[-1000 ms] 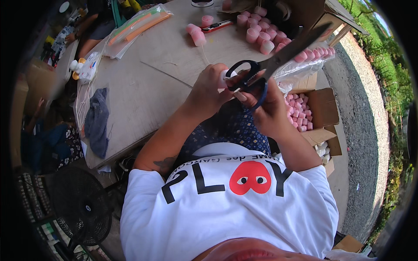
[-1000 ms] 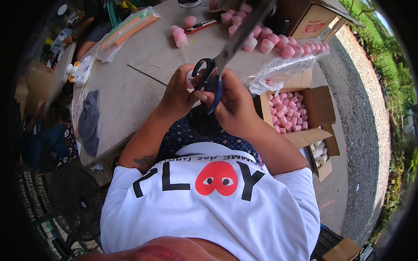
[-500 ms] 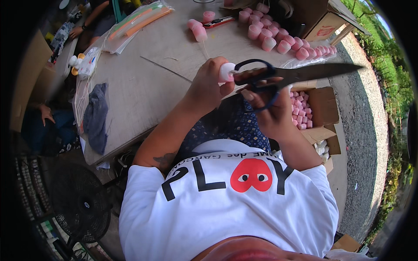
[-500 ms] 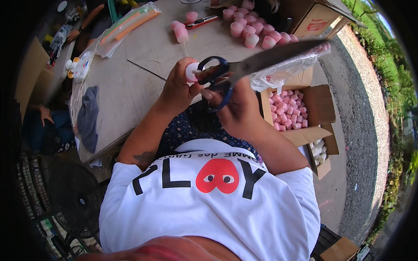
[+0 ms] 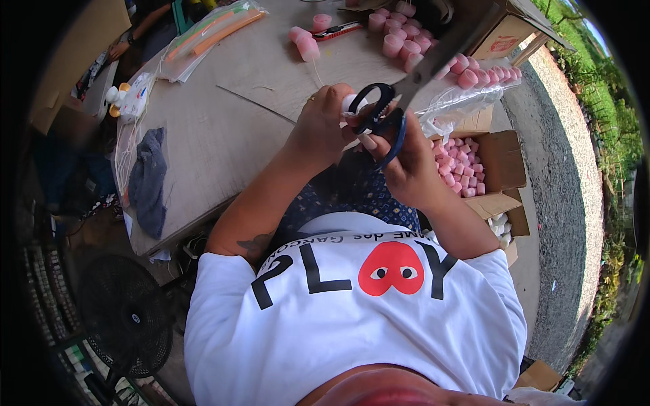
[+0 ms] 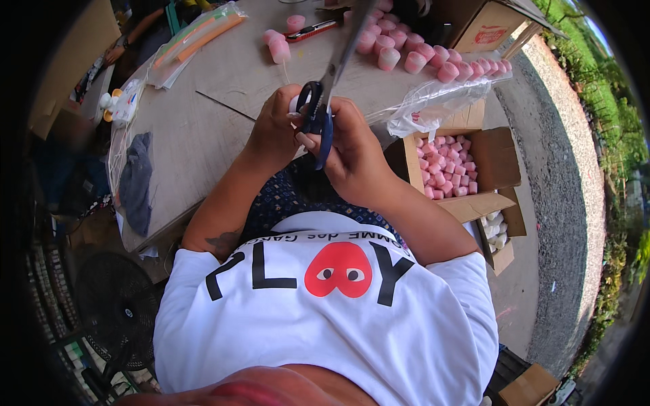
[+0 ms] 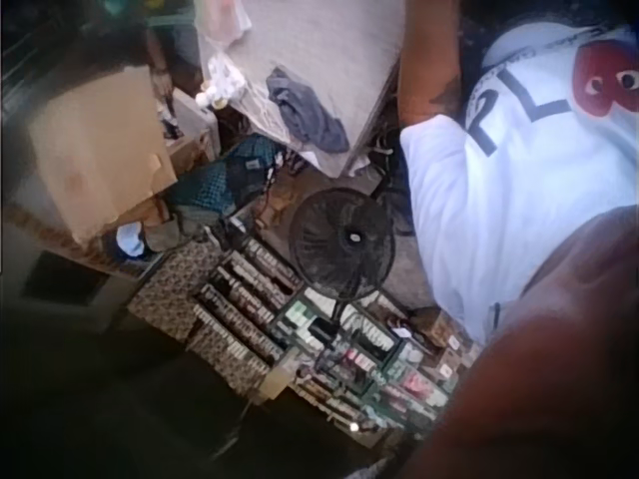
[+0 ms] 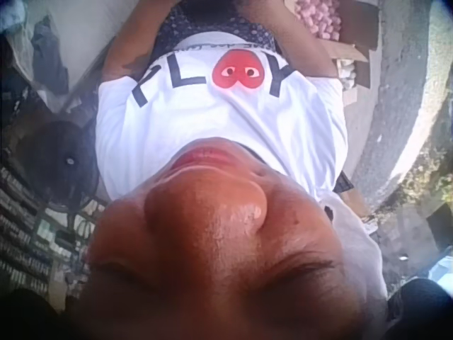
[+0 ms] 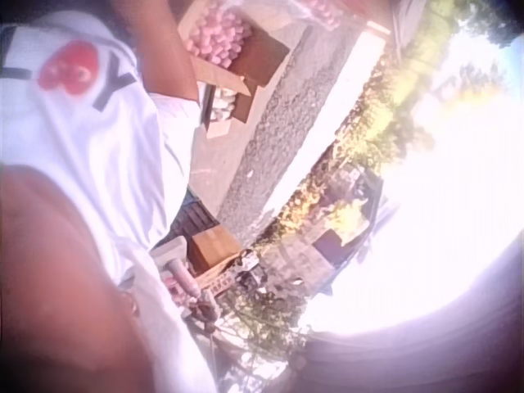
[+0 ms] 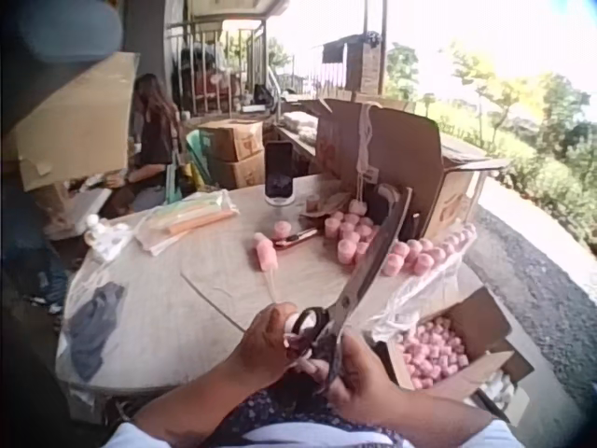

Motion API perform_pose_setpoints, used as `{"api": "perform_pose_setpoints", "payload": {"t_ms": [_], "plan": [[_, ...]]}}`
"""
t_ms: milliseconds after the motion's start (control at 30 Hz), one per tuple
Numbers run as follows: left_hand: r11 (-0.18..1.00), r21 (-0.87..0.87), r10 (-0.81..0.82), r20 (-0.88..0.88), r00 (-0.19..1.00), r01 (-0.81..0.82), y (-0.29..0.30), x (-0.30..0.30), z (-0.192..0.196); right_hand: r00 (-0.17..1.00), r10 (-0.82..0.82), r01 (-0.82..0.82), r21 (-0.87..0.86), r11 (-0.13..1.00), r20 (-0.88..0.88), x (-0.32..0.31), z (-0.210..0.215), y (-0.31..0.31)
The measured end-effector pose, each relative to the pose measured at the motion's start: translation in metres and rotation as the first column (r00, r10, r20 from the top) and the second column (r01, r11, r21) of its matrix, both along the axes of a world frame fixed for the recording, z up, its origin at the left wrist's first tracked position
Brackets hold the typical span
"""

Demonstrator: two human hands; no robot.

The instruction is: The person assembles pink cotton candy decorations by inserting a thin stick into each piece, tying a string around the base, and trimming excess string with scissors. The person repeats this process for multiple items on a cluttered work table.

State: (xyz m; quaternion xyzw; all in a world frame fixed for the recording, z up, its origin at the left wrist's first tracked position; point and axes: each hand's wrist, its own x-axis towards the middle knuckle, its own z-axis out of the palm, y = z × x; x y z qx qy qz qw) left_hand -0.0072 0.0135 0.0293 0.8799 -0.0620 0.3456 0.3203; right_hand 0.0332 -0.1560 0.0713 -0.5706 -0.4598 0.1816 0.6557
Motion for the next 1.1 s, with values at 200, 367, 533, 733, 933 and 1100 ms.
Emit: {"api": "perform_pose_setpoints", "payload": {"t_ms": [200, 367, 533, 733, 933, 1100], "plan": [[0.991, -0.130, -0.038, -0.013, 0.999, 0.036, 0.009, -0.004, -0.007, 0.990, -0.068, 0.107, 0.351, 0.930, -0.123, -0.007, 0.027, -0.006], [0.937, -0.347, -0.077, -0.098, 0.992, 0.039, 0.010, -0.011, -0.007, 0.936, 0.102, -0.011, 0.262, 0.965, -0.337, 0.003, 0.026, -0.006], [-0.011, -0.974, -0.439, 0.208, 0.874, 0.226, 0.040, -0.016, -0.005, 0.726, 0.414, -0.408, 0.140, 0.902, -0.550, 0.019, -0.004, -0.028], [-0.193, -0.968, -0.341, 0.220, 0.914, 0.161, 0.036, -0.016, -0.008, 0.584, 0.429, -0.569, 0.029, 0.822, -0.689, -0.005, -0.087, -0.026], [-0.174, -0.969, -0.368, 0.231, 0.901, 0.178, 0.029, -0.021, -0.004, 0.585, 0.350, -0.559, -0.051, 0.828, -0.731, -0.003, -0.087, -0.002], [-0.139, -0.976, -0.388, 0.211, 0.897, 0.170, 0.030, -0.020, -0.007, 0.700, 0.212, -0.421, -0.155, 0.894, -0.682, 0.000, -0.077, 0.008]]}}
